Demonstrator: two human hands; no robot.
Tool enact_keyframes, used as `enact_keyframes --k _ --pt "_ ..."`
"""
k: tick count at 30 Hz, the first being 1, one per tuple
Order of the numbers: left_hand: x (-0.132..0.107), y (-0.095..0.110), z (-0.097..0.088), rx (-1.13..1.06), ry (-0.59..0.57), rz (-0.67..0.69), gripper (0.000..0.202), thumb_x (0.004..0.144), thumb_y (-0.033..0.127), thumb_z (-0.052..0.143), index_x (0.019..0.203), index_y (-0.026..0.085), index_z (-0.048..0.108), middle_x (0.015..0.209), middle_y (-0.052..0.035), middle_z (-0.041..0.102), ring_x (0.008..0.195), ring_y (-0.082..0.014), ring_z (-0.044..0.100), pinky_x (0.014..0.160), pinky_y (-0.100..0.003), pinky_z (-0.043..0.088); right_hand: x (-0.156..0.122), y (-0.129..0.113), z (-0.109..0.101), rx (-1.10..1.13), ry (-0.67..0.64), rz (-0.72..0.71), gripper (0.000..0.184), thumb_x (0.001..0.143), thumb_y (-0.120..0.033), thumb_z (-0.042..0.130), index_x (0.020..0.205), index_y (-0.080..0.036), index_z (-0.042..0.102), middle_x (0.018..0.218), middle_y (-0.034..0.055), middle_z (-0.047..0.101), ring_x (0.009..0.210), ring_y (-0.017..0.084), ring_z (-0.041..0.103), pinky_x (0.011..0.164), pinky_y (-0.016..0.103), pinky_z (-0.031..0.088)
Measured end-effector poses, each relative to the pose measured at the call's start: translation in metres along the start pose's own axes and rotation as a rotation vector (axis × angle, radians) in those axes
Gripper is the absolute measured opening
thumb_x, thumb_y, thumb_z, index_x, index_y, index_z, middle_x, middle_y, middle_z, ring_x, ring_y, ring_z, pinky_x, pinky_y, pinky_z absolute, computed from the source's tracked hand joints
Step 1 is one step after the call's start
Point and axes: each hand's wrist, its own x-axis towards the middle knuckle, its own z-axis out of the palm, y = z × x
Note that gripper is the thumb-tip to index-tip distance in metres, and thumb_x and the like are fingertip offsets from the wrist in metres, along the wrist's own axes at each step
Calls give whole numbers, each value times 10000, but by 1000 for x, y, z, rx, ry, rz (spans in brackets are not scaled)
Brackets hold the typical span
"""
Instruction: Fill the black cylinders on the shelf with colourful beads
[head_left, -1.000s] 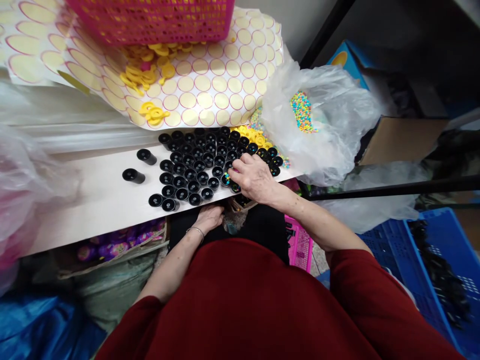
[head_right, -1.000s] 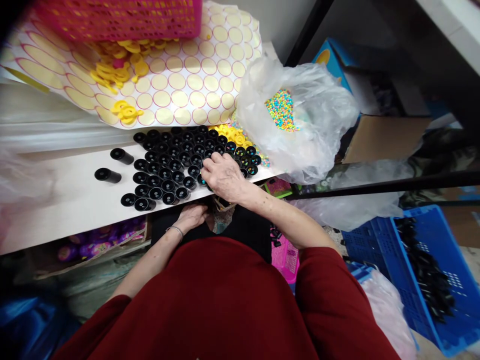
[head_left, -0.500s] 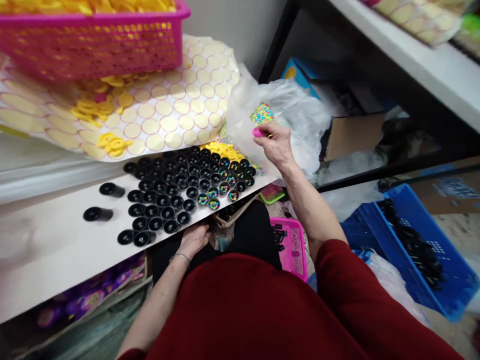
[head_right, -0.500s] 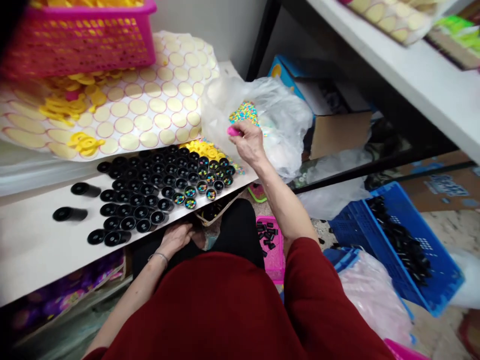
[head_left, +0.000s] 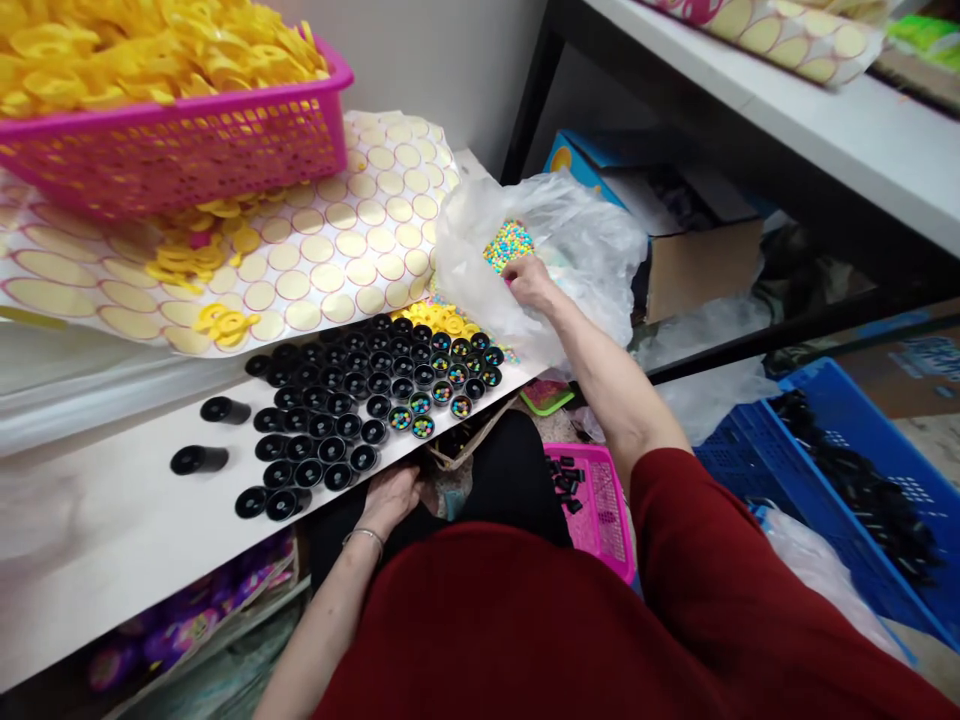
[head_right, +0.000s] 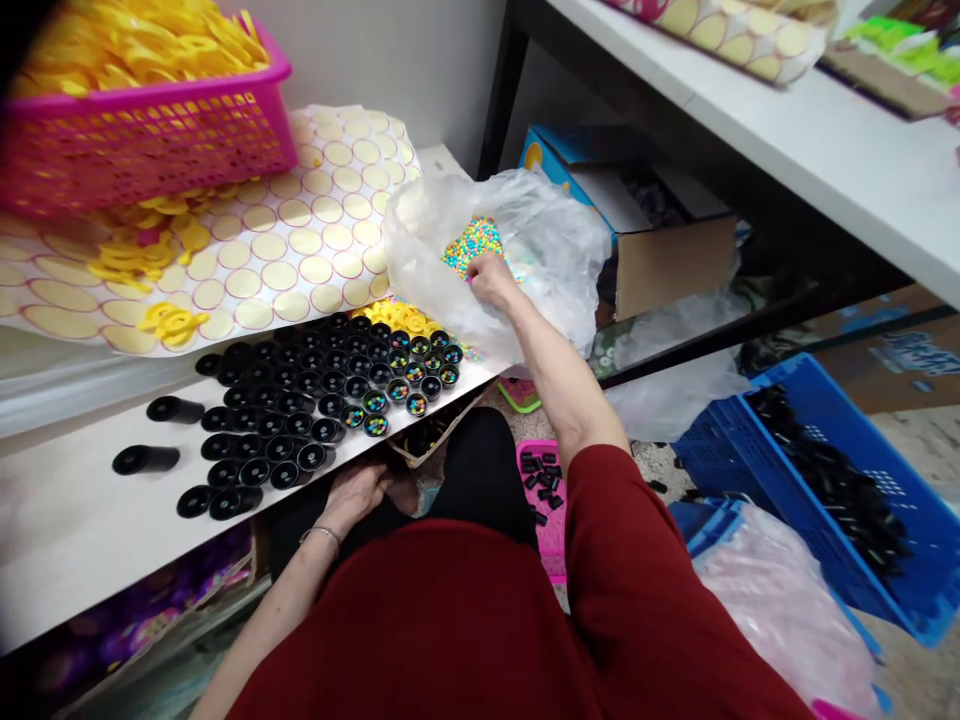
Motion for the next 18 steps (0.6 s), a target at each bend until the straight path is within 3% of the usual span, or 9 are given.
enact_keyframes --k 5,9,15,18 --pt "-1 -2 1 2 7 23 347 920 272 473 1216 199 637 1242 -112 664 1195 -243 589 1050 -340 399 -16 8 -13 518 160 119 163 517 -92 661 597 -180 549 561 -70 529 563 81 477 573 221 407" --pt "2 -4 3 7 10 27 305 911 272 471 1141 231 667 1182 -96 686 1171 -246 594 1042 -351 401 -40 0 -23 748 173 76 216 460 -107 698 624 -177 576 600 -63 574 574 73 500 571 213 427" --pt "2 1 -1 12 2 14 272 898 293 490 1081 251 687 1122 -77 703 1124 -238 614 996 -336 427 -90 -29 -20 760 91 -30 264 501 -255 791 705 -187 637 718 -21 639 650 102 543 603 241 460" --pt "0 2 0 -2 10 7 302 910 294 477 1137 253 671 1192 -76 682 1165 -231 594 1022 -324 412 -114 -49 -7 724 -33 -73 250 528 -277 802 716 -194 660 728 -16 648 676 118 554 650 262 475"
